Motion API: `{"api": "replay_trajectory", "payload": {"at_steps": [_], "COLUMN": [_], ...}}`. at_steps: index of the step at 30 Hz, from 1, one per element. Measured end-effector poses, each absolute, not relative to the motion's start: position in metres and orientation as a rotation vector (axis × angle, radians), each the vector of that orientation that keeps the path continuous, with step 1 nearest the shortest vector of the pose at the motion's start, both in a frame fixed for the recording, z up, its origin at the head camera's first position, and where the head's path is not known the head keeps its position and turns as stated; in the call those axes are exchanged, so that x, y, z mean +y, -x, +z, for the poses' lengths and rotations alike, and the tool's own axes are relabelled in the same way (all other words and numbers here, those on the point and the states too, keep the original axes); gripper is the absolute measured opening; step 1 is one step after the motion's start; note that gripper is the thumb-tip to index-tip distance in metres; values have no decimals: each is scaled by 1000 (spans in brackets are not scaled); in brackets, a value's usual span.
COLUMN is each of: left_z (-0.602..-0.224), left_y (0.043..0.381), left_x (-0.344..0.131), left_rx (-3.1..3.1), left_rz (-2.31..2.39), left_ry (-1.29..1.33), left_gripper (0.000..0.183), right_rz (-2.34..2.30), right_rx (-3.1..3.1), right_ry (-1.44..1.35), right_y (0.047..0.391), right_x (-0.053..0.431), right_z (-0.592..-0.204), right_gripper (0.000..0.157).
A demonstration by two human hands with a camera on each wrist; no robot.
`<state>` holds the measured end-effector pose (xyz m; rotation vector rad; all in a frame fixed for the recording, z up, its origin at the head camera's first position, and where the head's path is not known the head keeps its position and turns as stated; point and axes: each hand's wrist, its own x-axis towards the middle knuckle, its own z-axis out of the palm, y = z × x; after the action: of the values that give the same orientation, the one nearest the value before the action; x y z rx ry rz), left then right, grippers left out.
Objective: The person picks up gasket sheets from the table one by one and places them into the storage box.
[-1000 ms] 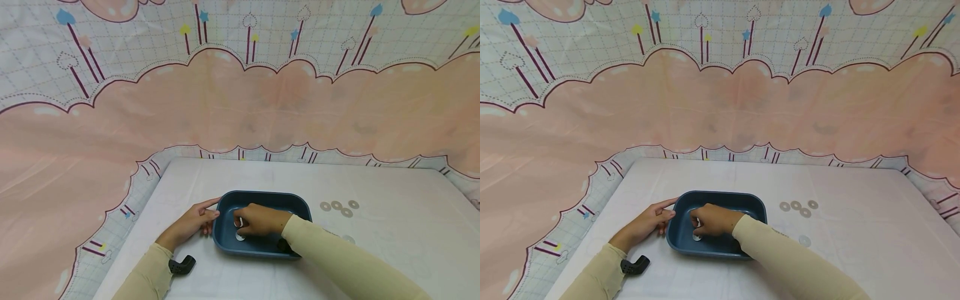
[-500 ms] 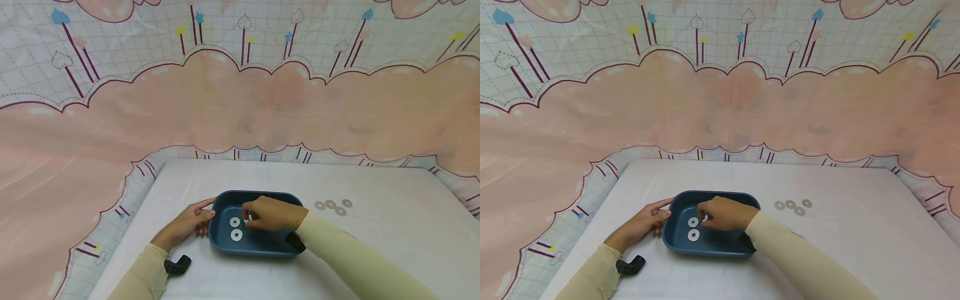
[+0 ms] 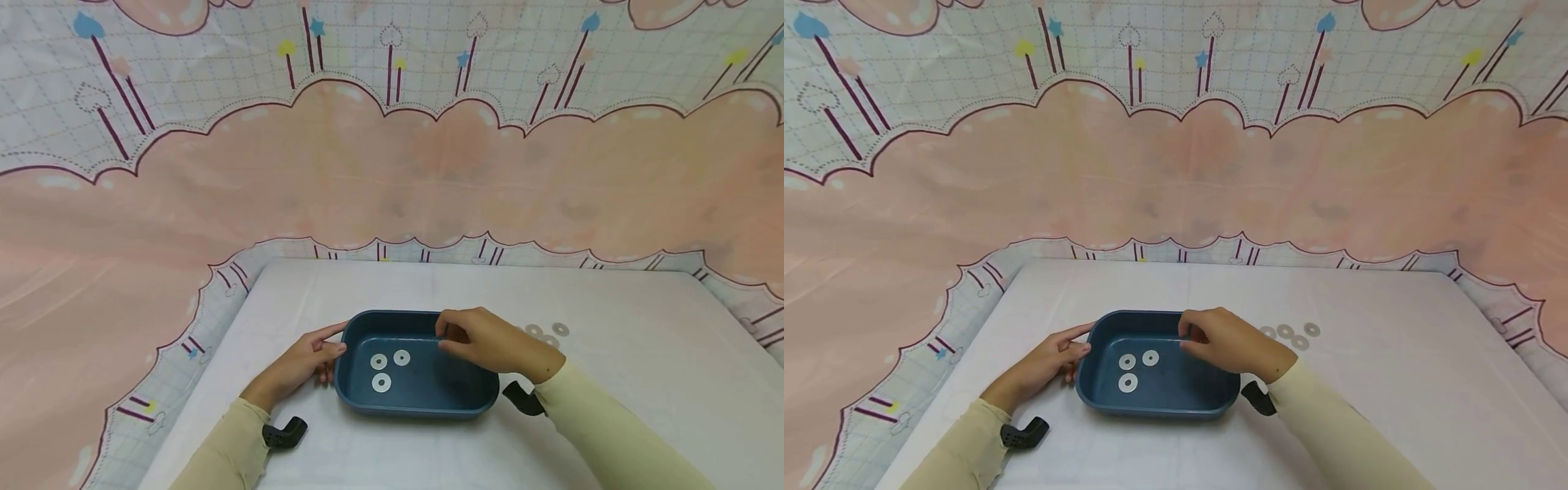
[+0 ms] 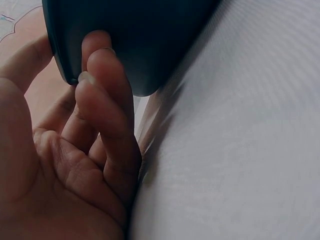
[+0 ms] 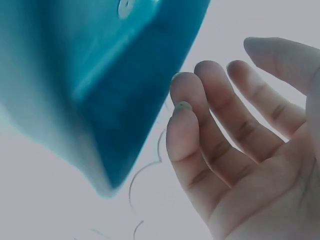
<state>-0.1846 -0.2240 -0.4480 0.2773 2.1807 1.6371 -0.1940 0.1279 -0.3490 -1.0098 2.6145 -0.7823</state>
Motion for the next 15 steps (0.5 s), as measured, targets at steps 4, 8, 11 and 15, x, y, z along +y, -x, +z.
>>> {"api": "replay_trajectory", "payload": {"at_steps": [4,8,11,15], "left_z": [-448,-447,-447,-446], "left_y": [185,185,185,186], "left_x": [-224,-225,-225,-224], "left_rx": [2179,2172,2166,2162], "left_rz": [1640,1644,1648,1655], "left_ry": [-267,-254,-279,-313], "left_gripper": [64,64,64,63], "right_rz": [-860,-925,-968,-1012], "right_rx": [2649,2689,2728,2768], "right_ry": [964,926,895,828], "right_y": [193,192,192,193], "right_x": [145,158,168,180], "right_z": [-353,-358,-363,-370], "right_gripper": [14,7,4,3]}}
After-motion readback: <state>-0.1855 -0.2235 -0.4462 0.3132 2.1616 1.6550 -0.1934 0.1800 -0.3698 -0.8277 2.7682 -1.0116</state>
